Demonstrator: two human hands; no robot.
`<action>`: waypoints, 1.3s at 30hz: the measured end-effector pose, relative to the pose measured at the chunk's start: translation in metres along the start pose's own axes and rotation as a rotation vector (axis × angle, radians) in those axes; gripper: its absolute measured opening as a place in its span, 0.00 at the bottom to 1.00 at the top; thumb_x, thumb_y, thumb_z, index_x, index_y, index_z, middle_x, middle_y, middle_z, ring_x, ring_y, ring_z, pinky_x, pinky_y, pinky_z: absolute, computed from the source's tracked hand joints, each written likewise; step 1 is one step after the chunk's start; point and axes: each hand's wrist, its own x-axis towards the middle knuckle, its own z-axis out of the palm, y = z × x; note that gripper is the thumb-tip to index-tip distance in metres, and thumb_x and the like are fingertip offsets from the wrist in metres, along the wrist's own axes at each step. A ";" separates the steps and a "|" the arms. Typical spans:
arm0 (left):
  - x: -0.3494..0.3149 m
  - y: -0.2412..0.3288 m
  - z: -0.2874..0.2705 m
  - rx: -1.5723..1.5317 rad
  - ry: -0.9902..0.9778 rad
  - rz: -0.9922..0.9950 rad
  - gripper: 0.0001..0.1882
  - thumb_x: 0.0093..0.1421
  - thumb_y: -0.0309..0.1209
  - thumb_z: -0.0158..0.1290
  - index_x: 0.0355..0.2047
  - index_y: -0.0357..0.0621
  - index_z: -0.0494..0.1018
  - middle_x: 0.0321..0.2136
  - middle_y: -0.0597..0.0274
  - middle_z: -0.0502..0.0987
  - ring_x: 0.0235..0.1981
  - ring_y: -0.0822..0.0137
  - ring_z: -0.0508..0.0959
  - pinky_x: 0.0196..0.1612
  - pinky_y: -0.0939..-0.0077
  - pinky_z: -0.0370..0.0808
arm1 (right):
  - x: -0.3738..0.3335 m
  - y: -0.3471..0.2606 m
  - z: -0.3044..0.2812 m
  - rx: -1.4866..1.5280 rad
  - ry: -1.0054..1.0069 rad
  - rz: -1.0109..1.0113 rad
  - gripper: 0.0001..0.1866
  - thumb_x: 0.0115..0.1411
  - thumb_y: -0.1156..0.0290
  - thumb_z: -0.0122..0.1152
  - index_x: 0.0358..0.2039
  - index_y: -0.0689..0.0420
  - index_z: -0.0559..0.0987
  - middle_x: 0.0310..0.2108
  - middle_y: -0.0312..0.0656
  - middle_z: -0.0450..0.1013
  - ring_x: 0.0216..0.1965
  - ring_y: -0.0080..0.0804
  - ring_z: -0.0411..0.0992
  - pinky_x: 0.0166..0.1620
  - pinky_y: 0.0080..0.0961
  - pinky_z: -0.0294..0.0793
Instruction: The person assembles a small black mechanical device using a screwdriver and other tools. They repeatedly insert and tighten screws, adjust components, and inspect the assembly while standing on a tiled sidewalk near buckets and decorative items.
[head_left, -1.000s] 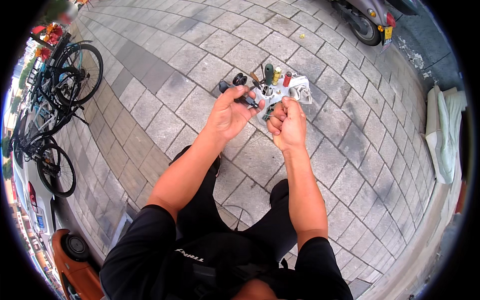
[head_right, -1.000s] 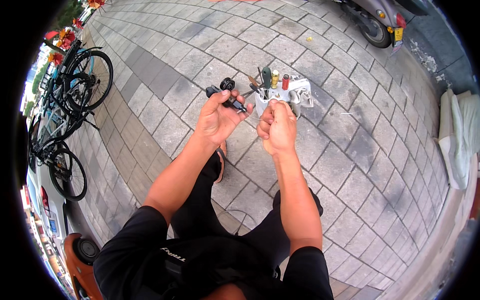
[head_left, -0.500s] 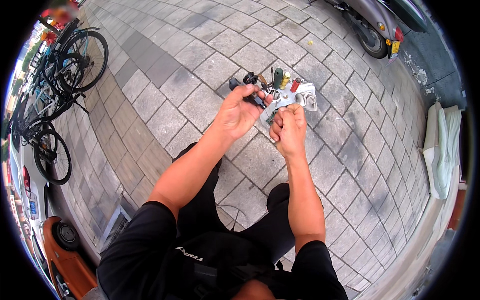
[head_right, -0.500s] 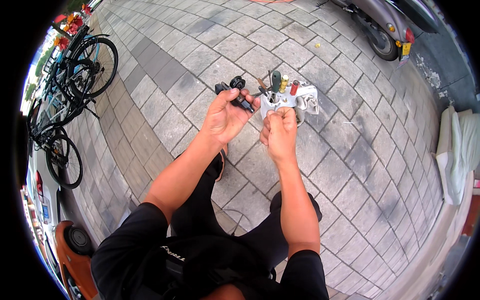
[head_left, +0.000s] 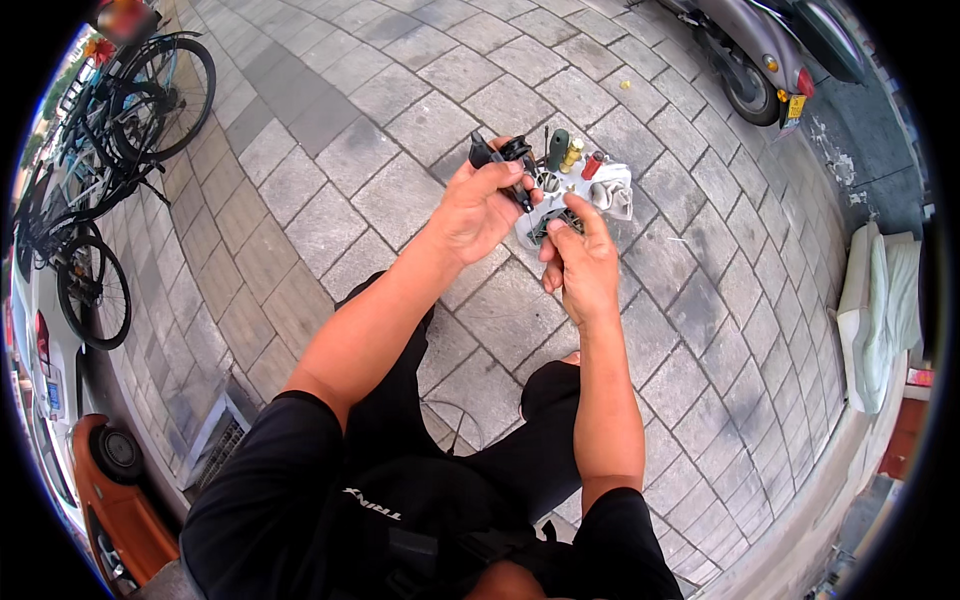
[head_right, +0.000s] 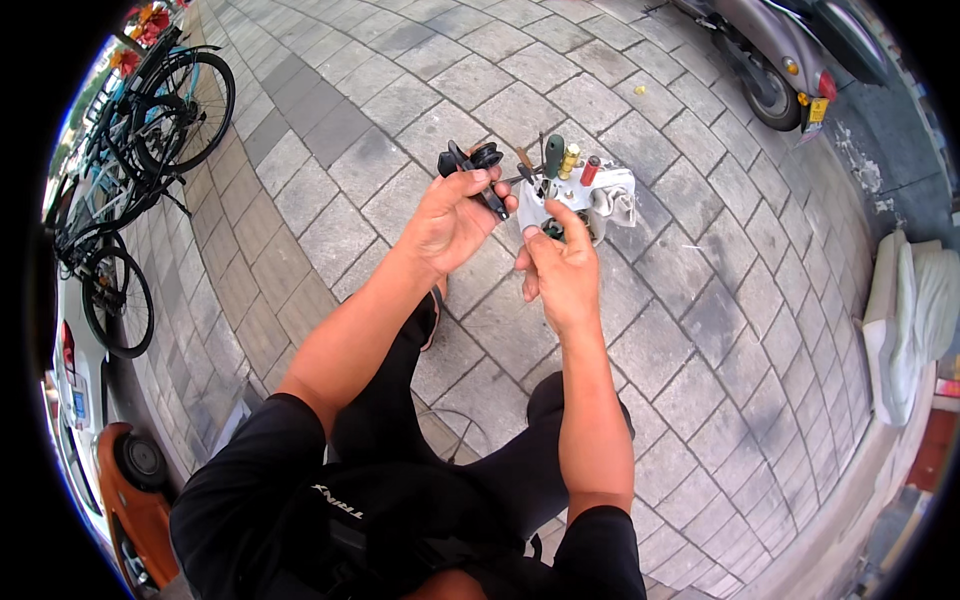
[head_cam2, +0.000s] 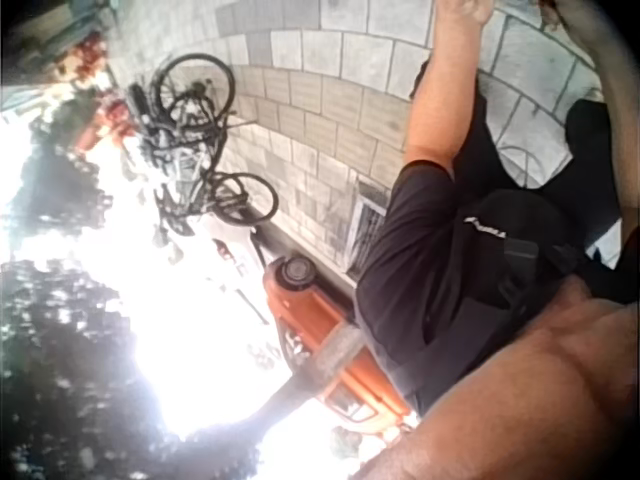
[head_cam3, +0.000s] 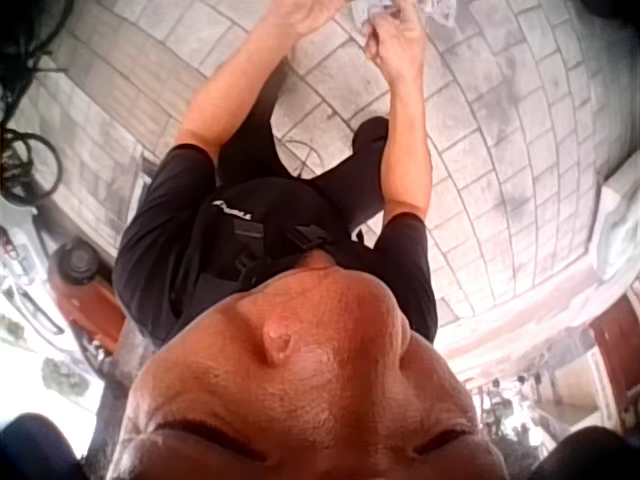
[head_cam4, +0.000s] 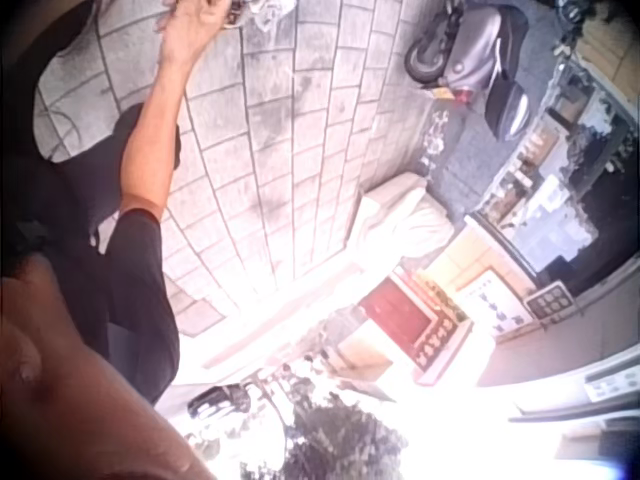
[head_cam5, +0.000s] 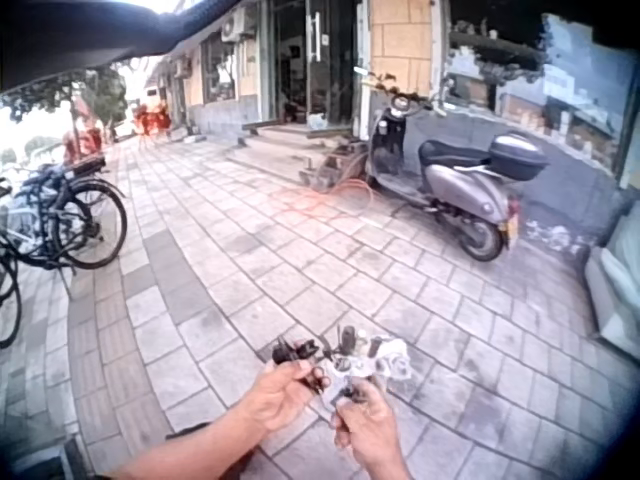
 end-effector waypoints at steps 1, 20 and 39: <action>0.000 0.000 0.000 -0.001 -0.002 -0.001 0.21 0.63 0.21 0.56 0.55 0.44 0.65 0.38 0.60 0.74 0.39 0.65 0.76 0.45 0.57 0.77 | 0.002 0.002 -0.002 -0.116 -0.038 0.030 0.20 0.69 0.69 0.62 0.57 0.65 0.74 0.26 0.39 0.75 0.17 0.17 0.65 0.20 0.20 0.66; -0.004 0.007 0.003 -0.017 -0.051 -0.022 0.14 0.62 0.29 0.58 0.45 0.37 0.72 0.40 0.55 0.74 0.41 0.63 0.72 0.46 0.65 0.72 | -0.004 0.022 0.024 0.013 0.064 -0.060 0.06 0.71 0.72 0.56 0.41 0.61 0.77 0.26 0.28 0.70 0.25 0.11 0.62 0.28 0.16 0.63; -0.008 -0.004 0.013 -0.171 0.025 -0.021 0.13 0.62 0.32 0.59 0.42 0.39 0.70 0.36 0.56 0.73 0.40 0.64 0.72 0.46 0.67 0.72 | -0.006 0.030 0.035 -0.033 0.160 -0.351 0.05 0.69 0.75 0.57 0.34 0.60 0.73 0.25 0.28 0.67 0.26 0.10 0.61 0.27 0.16 0.61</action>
